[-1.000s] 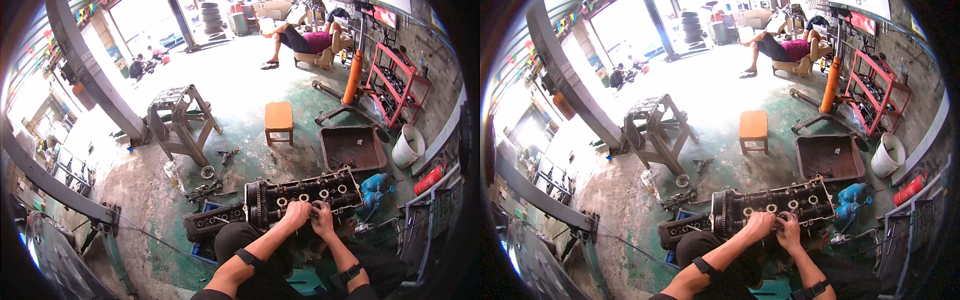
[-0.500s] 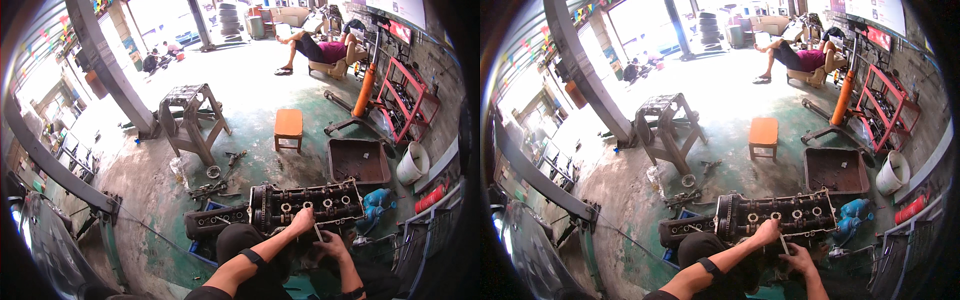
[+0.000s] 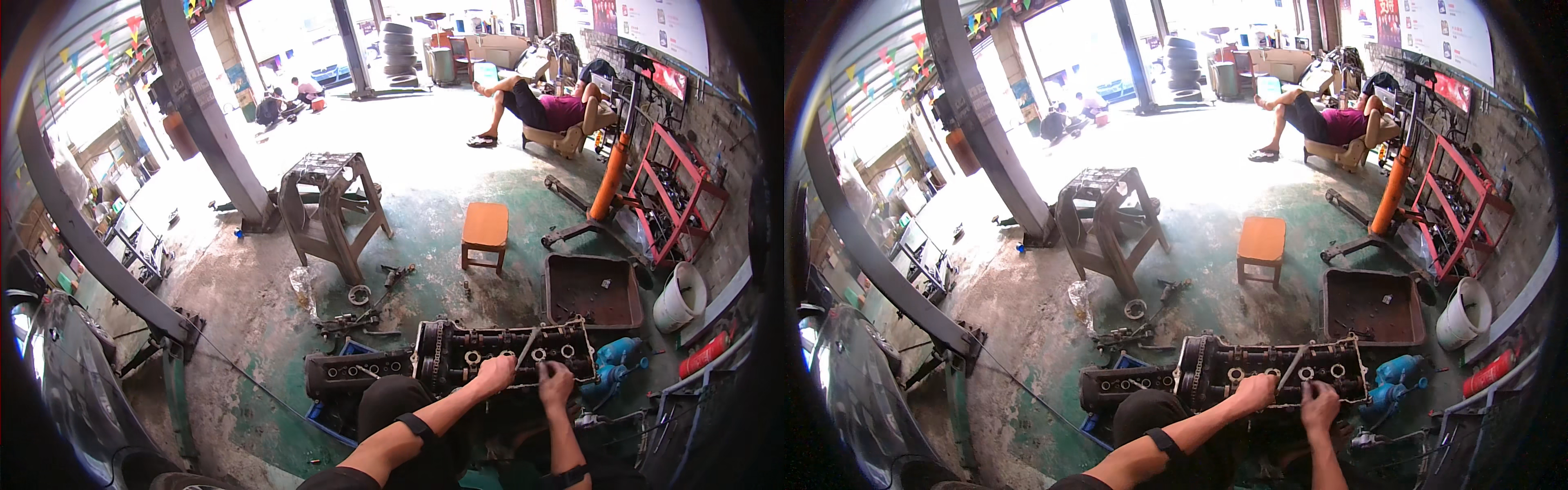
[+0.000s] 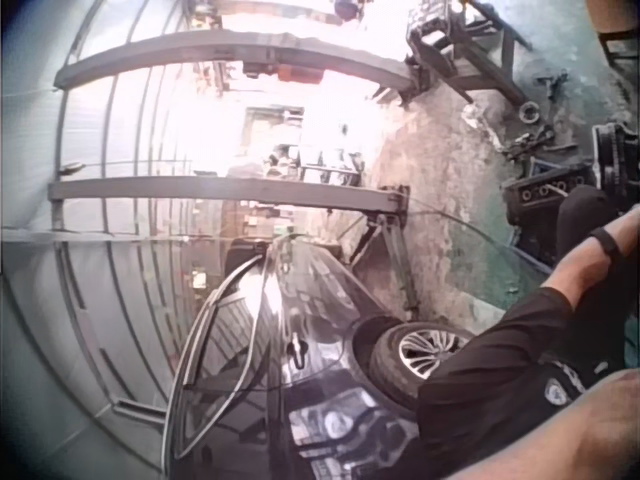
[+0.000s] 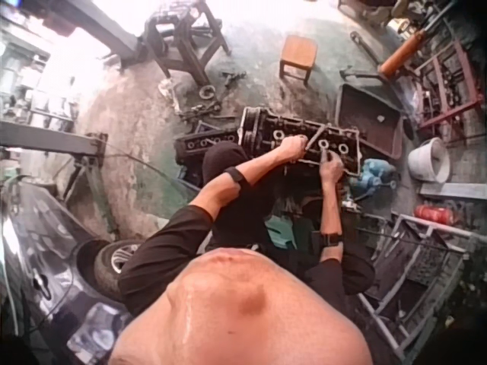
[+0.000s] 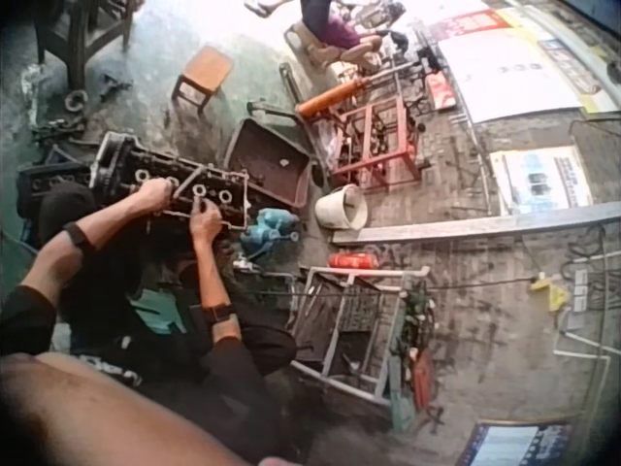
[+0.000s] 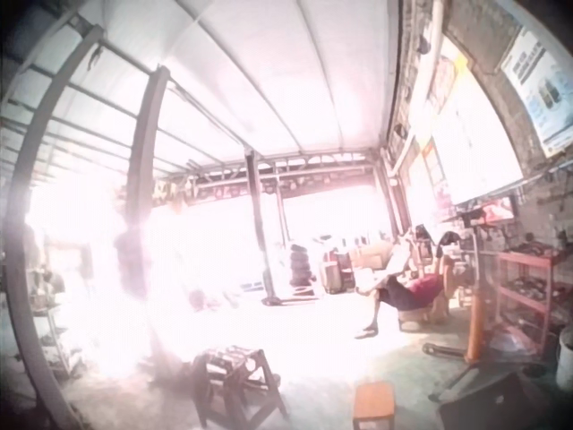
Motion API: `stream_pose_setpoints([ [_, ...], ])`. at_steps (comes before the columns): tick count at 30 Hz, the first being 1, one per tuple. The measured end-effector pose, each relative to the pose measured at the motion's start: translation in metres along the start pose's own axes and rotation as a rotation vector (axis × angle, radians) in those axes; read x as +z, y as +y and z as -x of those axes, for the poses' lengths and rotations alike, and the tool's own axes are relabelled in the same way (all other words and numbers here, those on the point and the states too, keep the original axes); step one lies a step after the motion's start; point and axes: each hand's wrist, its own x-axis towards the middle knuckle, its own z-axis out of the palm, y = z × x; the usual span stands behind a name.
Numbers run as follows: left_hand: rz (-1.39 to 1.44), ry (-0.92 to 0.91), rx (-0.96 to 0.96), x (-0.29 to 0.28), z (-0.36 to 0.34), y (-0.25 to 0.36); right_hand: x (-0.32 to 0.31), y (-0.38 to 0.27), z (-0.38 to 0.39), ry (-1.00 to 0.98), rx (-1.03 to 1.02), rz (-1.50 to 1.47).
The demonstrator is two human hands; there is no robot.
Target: The person works on a disassembled engine block, using a wrench to tighten bolts on the cylinder head. The person adjusts their position and continues tightening bolts across the engine head.
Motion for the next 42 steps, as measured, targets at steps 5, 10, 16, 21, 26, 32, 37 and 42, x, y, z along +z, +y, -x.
stream_pose_setpoints([
  [5,0.045,0.006,0.038,-0.004,0.003,-0.006,0.036,-0.024,0.018,-0.164,-0.261,-0.186],
  [10,-0.020,-0.055,-0.048,-0.013,0.002,-0.002,0.038,-0.026,0.014,-0.169,-0.324,-0.191],
  [16,-0.189,-0.070,-0.006,-0.012,-0.005,-0.003,0.024,-0.019,0.016,-0.257,-0.400,-0.253],
  [21,-0.353,-0.185,0.044,-0.007,-0.005,-0.016,0.029,-0.016,0.017,-0.237,-0.324,-0.250],
  [26,-0.448,-0.080,0.060,-0.007,0.001,-0.020,0.027,-0.014,0.009,-0.277,-0.336,-0.188],
  [32,-0.187,-0.125,0.014,-0.010,0.004,-0.012,0.015,-0.015,0.018,-0.176,-0.260,-0.101],
  [37,0.010,-0.162,-0.130,-0.012,0.008,0.003,-0.002,-0.014,0.036,-0.306,0.058,-0.182],
  [42,0.006,-0.125,-0.203,-0.021,0.012,0.019,-0.013,0.000,0.052,-0.897,0.321,-0.712],
])
